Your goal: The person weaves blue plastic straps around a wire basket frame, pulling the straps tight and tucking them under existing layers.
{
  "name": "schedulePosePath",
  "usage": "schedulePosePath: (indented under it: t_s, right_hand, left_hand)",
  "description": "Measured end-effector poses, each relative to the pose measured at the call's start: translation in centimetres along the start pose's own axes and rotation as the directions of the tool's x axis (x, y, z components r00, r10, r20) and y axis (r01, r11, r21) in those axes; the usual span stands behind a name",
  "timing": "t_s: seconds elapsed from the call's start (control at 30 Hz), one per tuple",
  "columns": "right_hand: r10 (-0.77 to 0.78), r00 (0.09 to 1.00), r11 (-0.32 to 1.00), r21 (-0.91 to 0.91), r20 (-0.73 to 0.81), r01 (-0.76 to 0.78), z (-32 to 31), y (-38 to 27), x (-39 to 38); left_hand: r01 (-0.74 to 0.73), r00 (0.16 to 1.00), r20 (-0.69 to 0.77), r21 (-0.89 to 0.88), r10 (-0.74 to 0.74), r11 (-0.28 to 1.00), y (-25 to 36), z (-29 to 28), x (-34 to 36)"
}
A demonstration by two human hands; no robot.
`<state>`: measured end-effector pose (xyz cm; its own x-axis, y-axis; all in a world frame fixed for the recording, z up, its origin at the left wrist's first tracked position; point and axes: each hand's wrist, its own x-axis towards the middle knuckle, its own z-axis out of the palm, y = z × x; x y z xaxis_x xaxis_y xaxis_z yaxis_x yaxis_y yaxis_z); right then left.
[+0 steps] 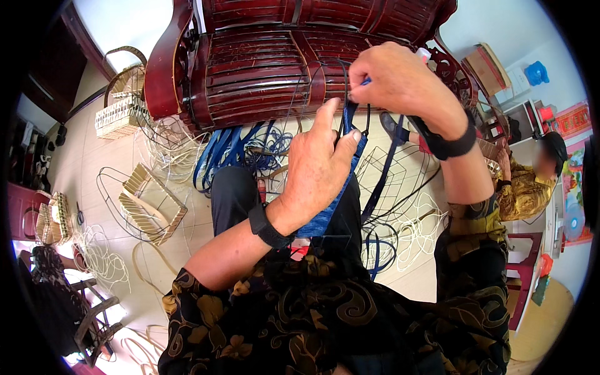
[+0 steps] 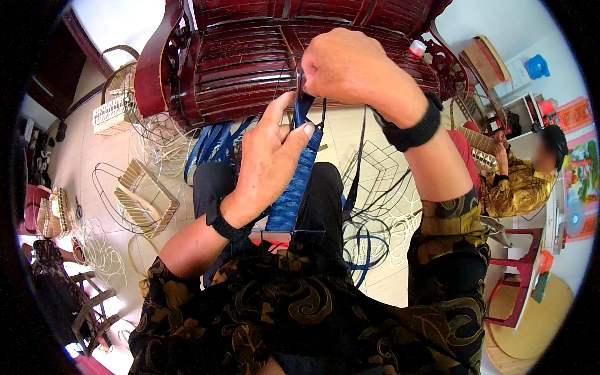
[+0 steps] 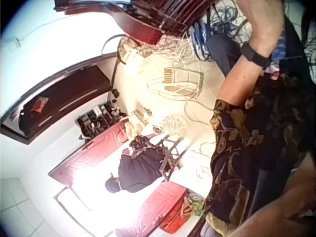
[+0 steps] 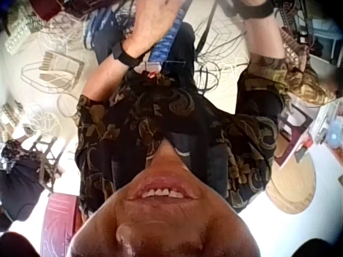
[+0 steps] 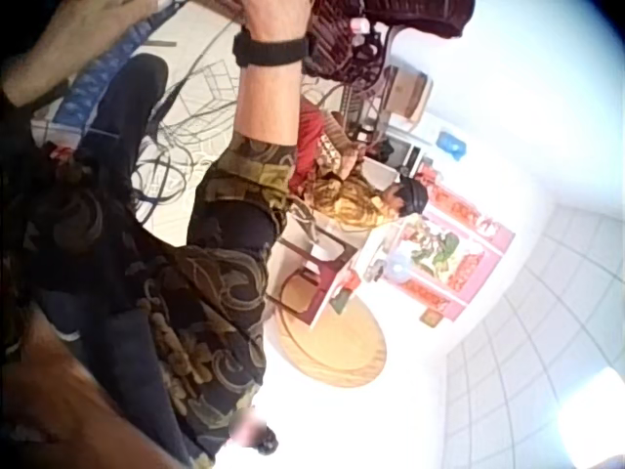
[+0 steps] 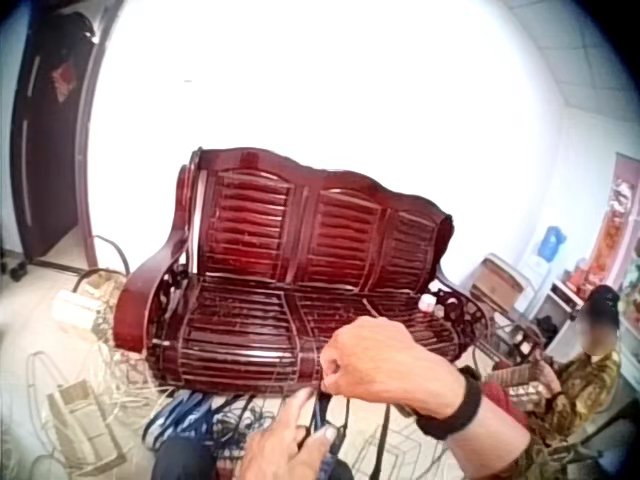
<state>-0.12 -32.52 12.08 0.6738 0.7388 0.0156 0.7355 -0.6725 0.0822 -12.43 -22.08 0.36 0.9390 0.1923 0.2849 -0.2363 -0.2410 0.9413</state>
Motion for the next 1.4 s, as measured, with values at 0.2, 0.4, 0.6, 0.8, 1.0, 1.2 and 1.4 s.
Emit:
schedulePosePath:
  t_s: [0.2, 0.4, 0.6, 0.8, 1.0, 1.2, 1.4]
  right_hand:
    - [0.153, 0.987, 0.976, -0.163, 0.056, -0.142, 0.8, -1.4, 0.6]
    - [0.142, 0.981, 0.988, -0.035, -0.135, -0.147, 3.2, -0.8, 0.8]
    - [0.024, 0.971, 0.933, 0.354, -0.237, 0.063, 4.8, 1.3, 0.4]
    - [0.158, 0.98, 0.623, 0.782, -0.124, -0.001, 4.6, 2.5, -2.1]
    - [0.469, 0.854, 0.711, 0.67, -0.225, -0.214, 5.2, -1.7, -7.8]
    - [0.467, 0.884, 0.039, 0.999, -0.031, 0.014, 10.9, -5.7, -9.0]
    - [0.474, 0.881, -0.023, 0.999, -0.014, 0.029, 11.0, -6.2, -8.6]
  left_hand:
    - [-0.055, 0.998, -0.031, 0.006, 0.056, 0.998, -0.4, 0.0, 0.2]
    - [0.035, 0.999, -0.017, -0.089, -0.037, 0.995, -0.8, 0.0, 0.5]
    - [0.085, 0.979, 0.196, -0.119, -0.06, 0.989, -0.7, -1.8, 1.9]
    - [0.189, 0.953, 0.257, -0.094, -0.16, 0.977, -0.3, -2.7, 2.0]
    - [0.18, 0.974, 0.155, -0.087, -0.165, 0.98, -0.7, -2.6, 1.3]
    - [0.047, 0.997, 0.072, -0.198, -0.033, 0.979, -1.7, -2.2, 0.8]
    - [0.326, 0.944, 0.241, -0.606, -0.224, 0.725, -2.9, -4.6, 2.6]
